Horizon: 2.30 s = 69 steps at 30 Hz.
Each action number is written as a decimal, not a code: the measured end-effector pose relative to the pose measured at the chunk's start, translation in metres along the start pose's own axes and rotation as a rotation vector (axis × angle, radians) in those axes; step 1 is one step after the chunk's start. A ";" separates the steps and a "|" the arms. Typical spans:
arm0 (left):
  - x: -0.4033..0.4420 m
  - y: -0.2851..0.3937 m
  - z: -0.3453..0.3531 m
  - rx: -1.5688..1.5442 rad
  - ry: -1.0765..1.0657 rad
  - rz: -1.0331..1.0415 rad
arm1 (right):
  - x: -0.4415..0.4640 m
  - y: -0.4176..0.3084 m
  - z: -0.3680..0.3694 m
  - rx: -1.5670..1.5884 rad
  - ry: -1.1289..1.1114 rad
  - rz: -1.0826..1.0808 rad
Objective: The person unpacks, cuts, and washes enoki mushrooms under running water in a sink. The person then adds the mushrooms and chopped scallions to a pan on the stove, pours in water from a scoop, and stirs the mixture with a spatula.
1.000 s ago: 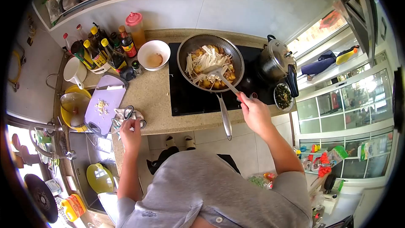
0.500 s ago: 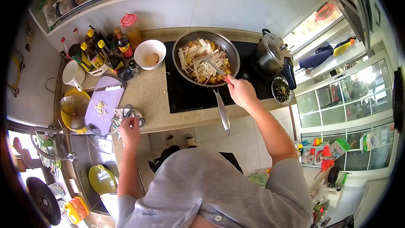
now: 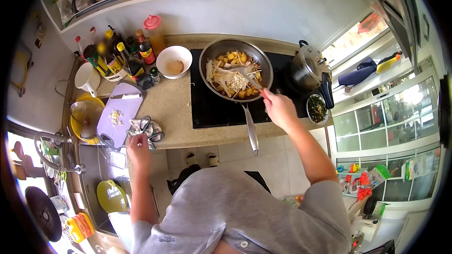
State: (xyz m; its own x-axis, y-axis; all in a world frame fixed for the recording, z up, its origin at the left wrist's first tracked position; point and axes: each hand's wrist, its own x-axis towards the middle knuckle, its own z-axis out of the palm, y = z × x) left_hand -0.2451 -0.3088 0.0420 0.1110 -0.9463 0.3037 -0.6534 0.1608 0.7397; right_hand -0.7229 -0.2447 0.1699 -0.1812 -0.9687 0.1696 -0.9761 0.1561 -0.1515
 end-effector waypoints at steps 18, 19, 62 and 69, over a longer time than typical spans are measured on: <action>-0.018 -0.020 -0.012 0.064 0.045 -0.112 | 0.019 -0.021 -0.096 0.116 -0.144 -0.054; -0.020 -0.022 -0.014 0.071 0.066 -0.098 | 0.014 -0.025 -0.106 0.143 -0.251 -0.007; 0.087 -0.100 -0.050 0.540 0.046 -0.093 | -0.001 0.033 -0.021 0.183 -0.018 -0.085; 0.256 -0.268 -0.017 0.541 0.321 -0.362 | -0.021 -0.006 -0.067 0.231 -0.074 0.141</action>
State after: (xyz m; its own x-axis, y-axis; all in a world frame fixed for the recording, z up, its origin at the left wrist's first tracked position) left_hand -0.0290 -0.5892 -0.0687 0.5504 -0.7717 0.3186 -0.8039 -0.3869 0.4517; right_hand -0.7215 -0.2118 0.2326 -0.2953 -0.9534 0.0610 -0.8873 0.2501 -0.3875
